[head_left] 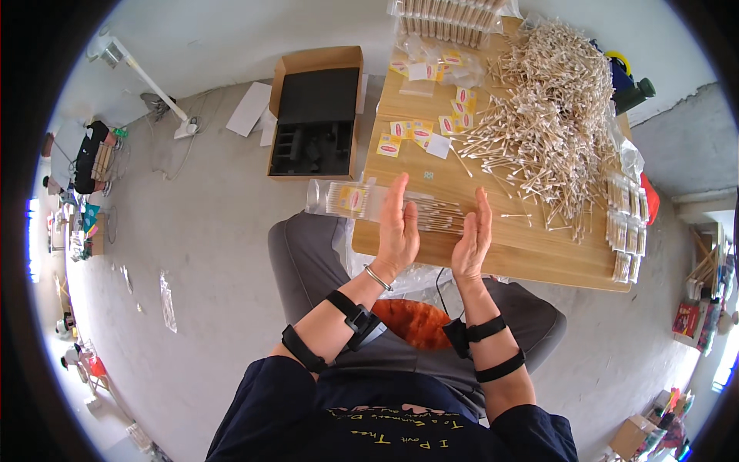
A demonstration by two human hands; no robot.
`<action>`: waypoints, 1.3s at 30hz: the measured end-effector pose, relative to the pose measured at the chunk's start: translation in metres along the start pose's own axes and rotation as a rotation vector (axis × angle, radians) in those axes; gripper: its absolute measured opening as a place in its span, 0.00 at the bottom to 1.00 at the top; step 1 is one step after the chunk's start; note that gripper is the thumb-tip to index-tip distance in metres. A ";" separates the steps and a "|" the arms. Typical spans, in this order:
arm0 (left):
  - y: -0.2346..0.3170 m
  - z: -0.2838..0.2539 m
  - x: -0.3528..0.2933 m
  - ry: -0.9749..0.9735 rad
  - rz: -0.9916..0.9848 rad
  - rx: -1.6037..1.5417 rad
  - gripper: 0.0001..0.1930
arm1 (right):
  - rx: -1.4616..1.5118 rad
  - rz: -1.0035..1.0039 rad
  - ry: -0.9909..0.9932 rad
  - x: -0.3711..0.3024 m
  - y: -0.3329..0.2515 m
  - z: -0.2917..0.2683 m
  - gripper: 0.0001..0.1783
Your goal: Organizing and placing a bundle of swabs into a plastic bag.
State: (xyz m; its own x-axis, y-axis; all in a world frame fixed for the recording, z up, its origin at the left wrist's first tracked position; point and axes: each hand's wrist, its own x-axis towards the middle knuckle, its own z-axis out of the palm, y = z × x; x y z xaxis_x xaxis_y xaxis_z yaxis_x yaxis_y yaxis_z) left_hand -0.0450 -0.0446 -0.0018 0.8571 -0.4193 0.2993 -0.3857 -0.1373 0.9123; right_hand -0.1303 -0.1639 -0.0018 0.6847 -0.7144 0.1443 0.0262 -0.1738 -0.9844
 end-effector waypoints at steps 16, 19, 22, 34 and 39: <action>0.008 0.004 0.002 -0.034 -0.109 -0.131 0.31 | 0.097 -0.010 0.030 -0.001 0.010 0.025 0.27; 0.009 0.000 0.008 -0.028 -0.183 -0.284 0.34 | 0.083 0.001 0.035 0.007 0.006 0.020 0.27; 0.002 0.003 0.008 -0.033 -0.142 -0.310 0.36 | 0.067 -0.003 -0.008 0.006 0.000 0.026 0.27; -0.007 0.003 0.011 0.004 -0.191 -0.542 0.39 | -0.308 -0.156 -0.113 0.012 -0.006 0.025 0.22; -0.006 0.004 0.011 -0.003 -0.165 -0.466 0.39 | -0.444 -0.275 -0.295 0.023 -0.005 0.018 0.19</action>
State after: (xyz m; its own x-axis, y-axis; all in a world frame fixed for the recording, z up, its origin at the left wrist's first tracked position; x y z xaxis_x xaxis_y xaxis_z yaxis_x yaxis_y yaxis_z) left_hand -0.0349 -0.0523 -0.0048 0.8927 -0.4282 0.1404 -0.0510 0.2136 0.9756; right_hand -0.1016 -0.1679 0.0045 0.8706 -0.3960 0.2919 -0.0321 -0.6378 -0.7695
